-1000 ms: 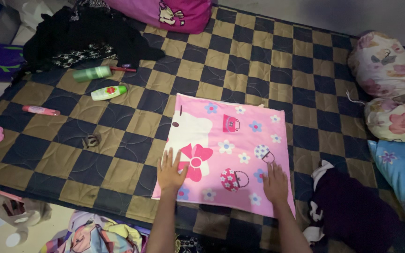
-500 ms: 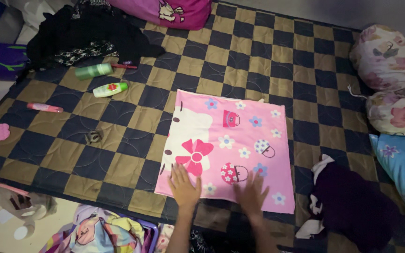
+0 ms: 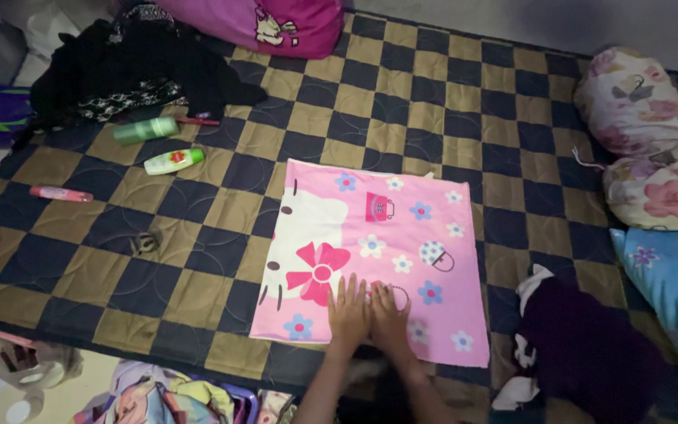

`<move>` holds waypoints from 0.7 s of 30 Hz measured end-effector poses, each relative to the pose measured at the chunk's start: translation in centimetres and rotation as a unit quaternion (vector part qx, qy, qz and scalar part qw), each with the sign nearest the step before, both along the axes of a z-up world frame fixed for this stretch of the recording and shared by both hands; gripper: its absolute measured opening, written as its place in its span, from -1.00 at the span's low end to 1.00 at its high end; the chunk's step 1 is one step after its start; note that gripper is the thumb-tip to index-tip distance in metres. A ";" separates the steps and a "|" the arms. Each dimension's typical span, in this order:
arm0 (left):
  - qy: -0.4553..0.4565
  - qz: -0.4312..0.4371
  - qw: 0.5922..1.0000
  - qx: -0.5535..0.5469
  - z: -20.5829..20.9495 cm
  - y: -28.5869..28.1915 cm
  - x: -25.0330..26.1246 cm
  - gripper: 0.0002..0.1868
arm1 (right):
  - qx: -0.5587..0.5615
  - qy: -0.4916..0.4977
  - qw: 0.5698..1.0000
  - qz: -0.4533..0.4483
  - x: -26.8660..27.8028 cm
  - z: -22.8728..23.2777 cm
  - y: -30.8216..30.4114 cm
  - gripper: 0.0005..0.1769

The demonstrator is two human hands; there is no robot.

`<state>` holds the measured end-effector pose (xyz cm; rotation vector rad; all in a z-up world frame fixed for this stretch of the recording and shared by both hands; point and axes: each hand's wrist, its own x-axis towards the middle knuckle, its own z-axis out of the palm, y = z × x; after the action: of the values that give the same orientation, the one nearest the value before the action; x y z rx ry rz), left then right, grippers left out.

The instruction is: The person folds a purple towel and a pink Hello Kitty towel on a checkered bed. They smooth and align the edges of each towel before folding them into compact rectangles and stacking them.

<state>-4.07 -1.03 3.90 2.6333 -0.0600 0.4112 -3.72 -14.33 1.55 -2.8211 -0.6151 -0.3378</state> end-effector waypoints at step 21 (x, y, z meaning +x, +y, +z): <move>0.034 -0.075 0.992 0.094 -2.5 1.8 13.8 -0.29 | -0.006 0.037 0.999 0.008 15.4 0.7 0.1 -0.33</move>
<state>9.73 0.82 1.43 2.8014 -0.2872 0.2765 11.66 -14.20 2.22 -2.8241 -0.6263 -0.2260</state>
